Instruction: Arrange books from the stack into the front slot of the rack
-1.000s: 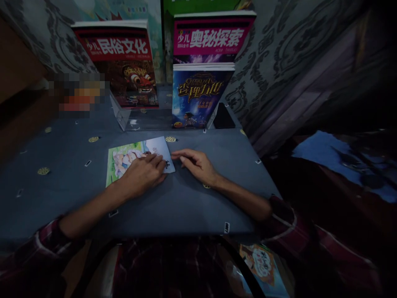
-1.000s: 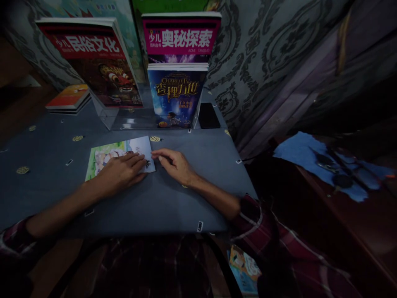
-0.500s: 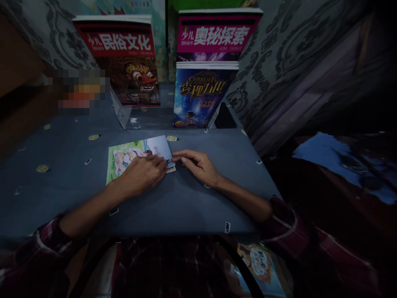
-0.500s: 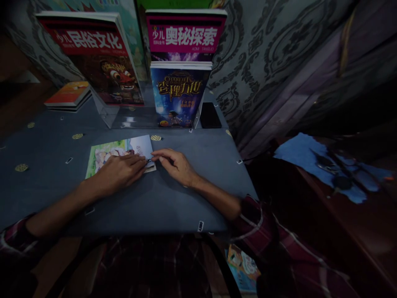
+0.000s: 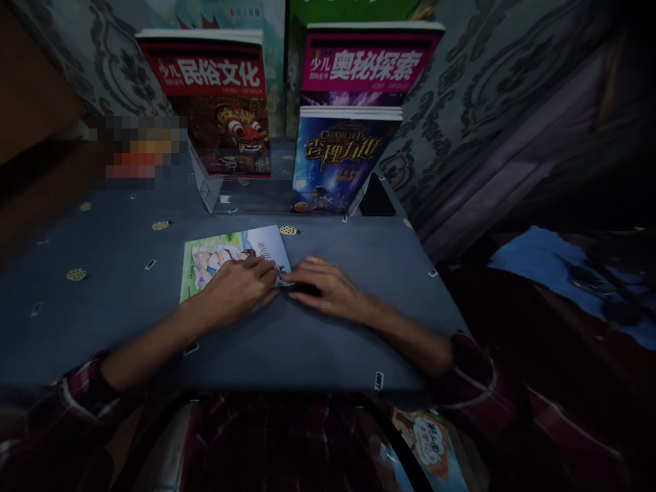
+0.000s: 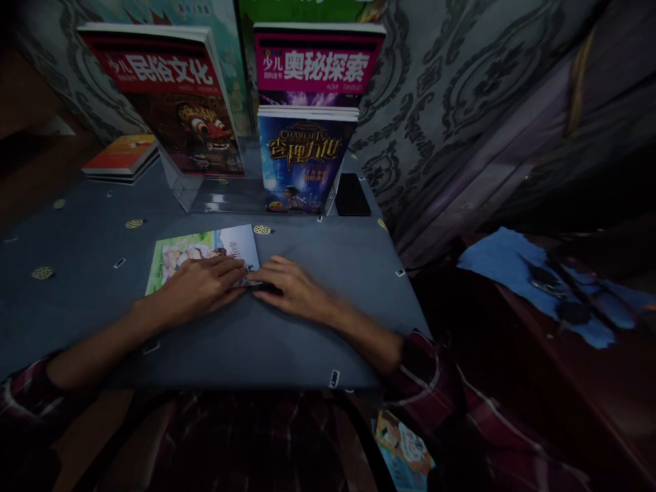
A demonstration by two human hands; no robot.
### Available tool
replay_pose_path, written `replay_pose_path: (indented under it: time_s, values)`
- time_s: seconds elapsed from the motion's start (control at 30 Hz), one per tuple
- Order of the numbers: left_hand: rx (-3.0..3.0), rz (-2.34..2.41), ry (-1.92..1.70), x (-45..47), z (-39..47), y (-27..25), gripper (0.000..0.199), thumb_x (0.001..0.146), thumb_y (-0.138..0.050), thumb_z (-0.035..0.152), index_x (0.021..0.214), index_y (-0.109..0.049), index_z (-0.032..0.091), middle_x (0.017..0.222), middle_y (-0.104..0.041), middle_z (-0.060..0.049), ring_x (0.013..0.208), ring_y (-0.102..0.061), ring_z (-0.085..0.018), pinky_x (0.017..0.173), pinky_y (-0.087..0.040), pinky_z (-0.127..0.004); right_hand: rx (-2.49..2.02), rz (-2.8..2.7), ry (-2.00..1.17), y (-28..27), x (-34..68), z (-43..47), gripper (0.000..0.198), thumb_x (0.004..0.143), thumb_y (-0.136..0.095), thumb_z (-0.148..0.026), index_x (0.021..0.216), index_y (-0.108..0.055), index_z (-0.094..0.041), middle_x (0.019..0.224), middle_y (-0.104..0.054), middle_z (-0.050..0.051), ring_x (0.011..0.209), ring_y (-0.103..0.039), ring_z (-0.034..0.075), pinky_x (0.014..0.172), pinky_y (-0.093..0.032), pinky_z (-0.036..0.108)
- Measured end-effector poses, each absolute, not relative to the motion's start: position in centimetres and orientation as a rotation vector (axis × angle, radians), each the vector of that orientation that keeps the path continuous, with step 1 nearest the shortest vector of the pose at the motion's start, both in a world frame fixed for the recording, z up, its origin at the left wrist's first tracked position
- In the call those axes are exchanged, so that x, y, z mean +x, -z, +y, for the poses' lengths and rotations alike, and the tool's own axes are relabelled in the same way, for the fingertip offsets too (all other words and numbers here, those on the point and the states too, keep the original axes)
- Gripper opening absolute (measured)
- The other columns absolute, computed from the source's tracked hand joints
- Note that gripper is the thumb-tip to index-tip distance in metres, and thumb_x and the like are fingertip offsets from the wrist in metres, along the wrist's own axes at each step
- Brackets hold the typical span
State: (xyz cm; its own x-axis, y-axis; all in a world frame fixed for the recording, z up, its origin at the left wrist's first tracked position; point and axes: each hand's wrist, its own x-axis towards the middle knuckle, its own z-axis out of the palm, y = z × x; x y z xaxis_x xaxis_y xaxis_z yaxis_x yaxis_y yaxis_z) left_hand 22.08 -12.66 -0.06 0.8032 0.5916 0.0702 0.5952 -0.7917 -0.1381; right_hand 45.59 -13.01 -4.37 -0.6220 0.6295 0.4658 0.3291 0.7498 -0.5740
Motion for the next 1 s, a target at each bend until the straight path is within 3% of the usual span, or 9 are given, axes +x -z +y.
replay_pose_path:
  time_s: [0.27,0.47,0.73,1.0]
  values:
    - [-2.93,-1.04,0.143,19.4,-12.5,0.0,0.035,0.104,-0.05,0.039,0.126,-0.067,0.017,0.134,-0.069,-0.013,0.127,-0.064,-0.029,0.099,-0.058,-0.044,-0.714,-2.46,-0.317,4.5,45.7,-12.0,0.033,0.107,-0.041,-0.023,0.115,-0.073,-0.021,0.101,-0.073,0.009,0.09,-0.066,0.021,0.078,-0.056,0.036]
    - [-2.916,-1.127,0.162,18.6,-12.9,-0.3,0.038,0.104,-0.049,0.039,0.131,-0.065,0.017,0.138,-0.067,-0.014,0.13,-0.062,-0.032,0.1,-0.057,-0.048,-0.786,-2.531,-0.256,4.1,45.7,-9.3,0.033,0.106,-0.043,-0.021,0.114,-0.074,-0.026,0.104,-0.075,0.008,0.09,-0.064,0.022,0.077,-0.052,0.035]
    - [-2.963,-1.165,0.236,17.4,-11.4,0.1,0.04,0.105,-0.043,0.036,0.133,-0.064,0.017,0.142,-0.065,-0.011,0.129,-0.064,-0.025,0.11,-0.051,-0.043,-0.912,-2.51,-0.195,4.4,44.1,-4.8,0.028,0.103,-0.049,-0.018,0.105,-0.076,-0.024,0.097,-0.074,0.007,0.089,-0.064,0.023,0.079,-0.049,0.035]
    - [-3.146,-1.189,0.186,15.0,-12.1,-0.8,0.046,0.104,-0.049,0.043,0.142,-0.058,0.019,0.153,-0.055,-0.012,0.144,-0.049,-0.025,0.118,-0.043,-0.043,-0.945,-2.491,-0.07,5.0,43.3,-4.2,0.031,0.103,-0.045,-0.016,0.11,-0.075,-0.021,0.1,-0.075,0.009,0.089,-0.062,0.024,0.082,-0.049,0.037]
